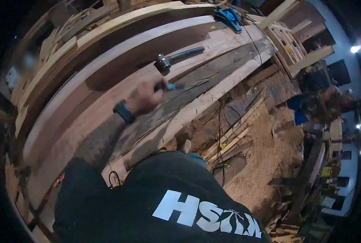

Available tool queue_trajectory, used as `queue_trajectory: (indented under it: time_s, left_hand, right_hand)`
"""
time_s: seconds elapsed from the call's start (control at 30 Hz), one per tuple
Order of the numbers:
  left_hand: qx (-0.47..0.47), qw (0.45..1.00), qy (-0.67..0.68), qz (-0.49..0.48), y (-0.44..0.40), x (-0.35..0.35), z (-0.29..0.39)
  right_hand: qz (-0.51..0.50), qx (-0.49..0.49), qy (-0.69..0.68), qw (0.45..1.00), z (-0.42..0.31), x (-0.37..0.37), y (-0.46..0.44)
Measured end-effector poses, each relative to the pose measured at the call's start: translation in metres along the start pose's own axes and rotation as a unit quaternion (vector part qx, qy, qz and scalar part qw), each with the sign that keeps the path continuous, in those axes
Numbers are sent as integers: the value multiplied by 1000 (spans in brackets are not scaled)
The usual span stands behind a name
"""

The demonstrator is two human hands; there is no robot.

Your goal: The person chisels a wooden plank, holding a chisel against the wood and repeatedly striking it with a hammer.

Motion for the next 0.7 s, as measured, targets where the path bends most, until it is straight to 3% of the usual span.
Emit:
queue_trajectory:
  time_s: [0.23,0.37,0.47,0.5,0.57,0.67,0.7]
  left_hand:
    - [86,982,-147,79,-16,103,24]
    - [115,981,-92,125,35,106,20]
    - [271,951,-39,143,82,86,49]
    - [284,947,-68,135,98,78,59]
    - [317,933,-123,121,135,60,75]
    - [262,922,-266,103,191,26,102]
    - [313,909,-258,93,209,17,112]
  right_hand:
    - [-50,94,49,993,-43,73,-47]
    - [-91,178,79,977,-105,141,-61]
    - [-53,281,117,951,-174,187,-78]
    - [-29,318,134,938,-201,199,-87]
    - [-110,334,111,930,-273,216,-86]
    - [-181,400,92,894,-356,206,-78]
    - [-198,431,85,876,-378,195,-75]
Point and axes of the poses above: each hand's wrist, its own y-axis away from the middle knuckle, its own x-axis out of the back of the hand, z = x × y, the point moved 3 cm from there along -y, towards the middle knuckle, and after that the axes turned 4 degrees about -x, right-handed, at the moved point
